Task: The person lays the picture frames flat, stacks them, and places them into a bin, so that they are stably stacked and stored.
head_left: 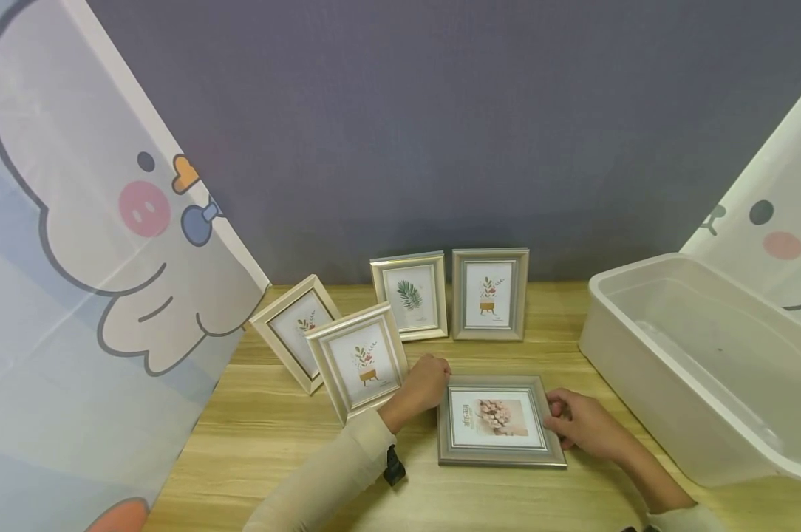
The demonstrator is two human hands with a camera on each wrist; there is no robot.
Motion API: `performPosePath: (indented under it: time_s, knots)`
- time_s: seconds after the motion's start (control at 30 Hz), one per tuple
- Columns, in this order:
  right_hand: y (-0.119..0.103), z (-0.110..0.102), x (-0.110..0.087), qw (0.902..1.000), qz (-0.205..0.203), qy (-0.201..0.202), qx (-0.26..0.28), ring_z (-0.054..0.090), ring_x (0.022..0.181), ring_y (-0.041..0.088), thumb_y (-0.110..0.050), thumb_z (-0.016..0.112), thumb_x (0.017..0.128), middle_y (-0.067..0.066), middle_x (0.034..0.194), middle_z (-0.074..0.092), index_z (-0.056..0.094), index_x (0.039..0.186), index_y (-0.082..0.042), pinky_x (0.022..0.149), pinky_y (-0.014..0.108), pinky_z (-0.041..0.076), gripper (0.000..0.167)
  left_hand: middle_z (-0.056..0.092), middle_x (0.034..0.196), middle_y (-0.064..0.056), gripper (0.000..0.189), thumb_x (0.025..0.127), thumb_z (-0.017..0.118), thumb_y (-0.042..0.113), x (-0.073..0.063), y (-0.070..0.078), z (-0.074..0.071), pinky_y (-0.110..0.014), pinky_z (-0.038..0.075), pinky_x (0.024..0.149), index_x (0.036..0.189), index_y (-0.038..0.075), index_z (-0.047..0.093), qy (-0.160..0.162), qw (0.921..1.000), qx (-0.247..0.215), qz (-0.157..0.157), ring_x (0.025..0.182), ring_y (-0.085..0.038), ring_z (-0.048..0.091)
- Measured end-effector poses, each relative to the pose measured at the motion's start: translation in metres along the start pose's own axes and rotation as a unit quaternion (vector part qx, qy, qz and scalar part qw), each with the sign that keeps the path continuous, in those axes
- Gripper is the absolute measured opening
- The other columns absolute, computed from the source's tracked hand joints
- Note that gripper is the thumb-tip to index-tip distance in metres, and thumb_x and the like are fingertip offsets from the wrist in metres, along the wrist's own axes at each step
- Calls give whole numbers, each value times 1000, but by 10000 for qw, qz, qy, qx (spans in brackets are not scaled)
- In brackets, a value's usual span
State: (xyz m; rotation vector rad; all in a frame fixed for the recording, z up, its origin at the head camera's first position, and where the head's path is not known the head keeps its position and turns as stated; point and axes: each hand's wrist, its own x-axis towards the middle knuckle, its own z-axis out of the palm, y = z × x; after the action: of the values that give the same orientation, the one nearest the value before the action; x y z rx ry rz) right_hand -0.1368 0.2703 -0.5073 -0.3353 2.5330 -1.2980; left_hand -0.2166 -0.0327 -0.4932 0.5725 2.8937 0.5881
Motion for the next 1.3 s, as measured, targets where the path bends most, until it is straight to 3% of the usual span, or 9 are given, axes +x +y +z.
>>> performPosePath:
  time_s: [0.17,0.3,0.53,0.77,1.03,1.17,1.3]
  knots:
    - [-2,-1,1,10000,43,37,0,63,68,9,-16,70,95,12,97,57,42,141,16,57,26,60,62,73,106,-7,18,102,59,11,-4,0,-2,-31,57,90,109,3,74,-106,9996,-260,-59,102,-22,62]
    - [-4,-2,3,9998,3,151,-133,65,61,11,-16,71,95,14,99,62,37,146,13,53,27,59,67,68,120,-14,24,102,59,12,-14,0,-12,-37,58,90,121,2,69,-106,9977,-656,-90,112,-27,62]
    - [-19,-13,13,9882,-514,873,-1147,56,64,-1,-13,71,94,5,99,67,50,139,9,53,23,49,54,68,121,-20,29,97,58,5,-35,-5,-52,-41,58,84,125,-2,67,415,9917,-1161,354,106,-31,67]
    - [-44,-26,33,9703,-1231,1305,-1623,56,74,0,-8,71,92,4,95,67,58,134,6,59,22,48,46,67,124,-12,28,100,59,11,-66,-20,-89,-40,60,86,126,6,68,992,9801,-1702,223,108,-27,69]
    - [-81,-29,59,9650,-1580,1205,-1714,65,88,17,-9,69,95,12,103,70,60,134,2,70,31,57,41,69,122,-9,26,98,65,9,-102,-56,-114,-31,60,88,124,7,70,1899,9524,-2361,-348,108,-24,68]
    - [-100,-27,75,9596,-1899,1104,-1755,67,95,22,-8,69,95,12,106,70,63,132,0,77,38,60,38,70,116,-10,23,98,65,6,-121,-77,-122,-21,57,81,120,6,70,2445,9321,-2566,-747,102,-18,66]
    - [-119,-23,91,9528,-2228,986,-1812,67,102,28,-10,68,96,12,112,69,64,132,-2,82,44,60,37,69,112,-12,23,98,63,4,-131,-94,-124,-16,53,75,120,5,69,2918,9111,-2696,-1104,95,-11,62]
